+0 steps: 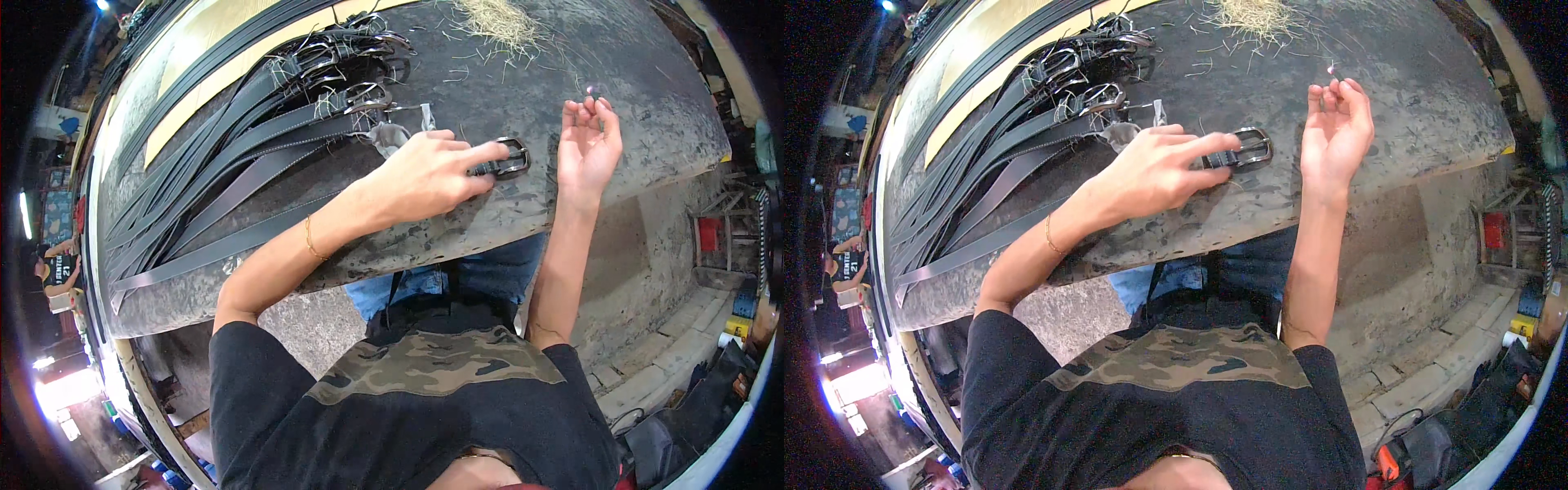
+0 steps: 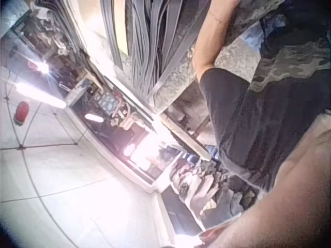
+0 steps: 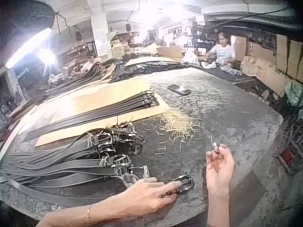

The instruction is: The person attaches buckles and leather loops to leather straps by hand, wipes a belt with a cloth, and lays several belts out on a cardboard sheet on the workbench.

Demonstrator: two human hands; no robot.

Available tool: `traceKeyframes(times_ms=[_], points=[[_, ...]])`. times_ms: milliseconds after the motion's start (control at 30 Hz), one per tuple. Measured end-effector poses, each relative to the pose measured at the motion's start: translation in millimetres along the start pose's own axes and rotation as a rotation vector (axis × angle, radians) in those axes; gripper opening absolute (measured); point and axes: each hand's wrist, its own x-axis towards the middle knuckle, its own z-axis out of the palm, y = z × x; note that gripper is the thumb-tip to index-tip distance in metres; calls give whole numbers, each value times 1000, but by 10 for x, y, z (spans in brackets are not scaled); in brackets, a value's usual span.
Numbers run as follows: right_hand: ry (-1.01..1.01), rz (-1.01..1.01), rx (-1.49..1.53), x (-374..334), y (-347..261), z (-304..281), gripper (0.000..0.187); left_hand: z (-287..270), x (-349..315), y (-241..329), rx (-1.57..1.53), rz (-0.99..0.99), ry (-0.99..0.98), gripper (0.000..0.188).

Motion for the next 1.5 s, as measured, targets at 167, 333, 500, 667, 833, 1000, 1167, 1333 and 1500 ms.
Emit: traceKeyframes(times_ms=[167, 333, 500, 667, 833, 1000, 1167, 1333, 1500], points=[[-97, -28, -118, -83, 4, 98, 8, -8, -128, -21, 52, 112, 146, 29], [-439, -13, -347, -287, 104, 175, 11, -125, -336, 7, 174, 142, 171, 32], [-613, 83, -801, -549, 87, 235, 12, -48, -492, -3, 187, 97, 162, 33], [-612, 61, -820, -513, 108, 140, 12, -120, -490, -39, 105, 69, 161, 24], [-524, 118, -719, -492, 104, 107, 11, -307, -181, -121, -286, -254, 455, 13], [-396, 252, -420, -415, 43, 58, 12, -535, 439, -669, -1127, -777, 589, 18], [-378, 269, -317, -355, 65, 6, 10, -528, 974, -978, -1627, -958, 823, 21], [-365, 294, -253, -344, 65, -1, 10, -1033, 896, -821, -1064, -646, 800, 23], [-377, 277, -264, -370, 2, -11, 10, -1251, 191, 69, -386, -397, -351, 19]])
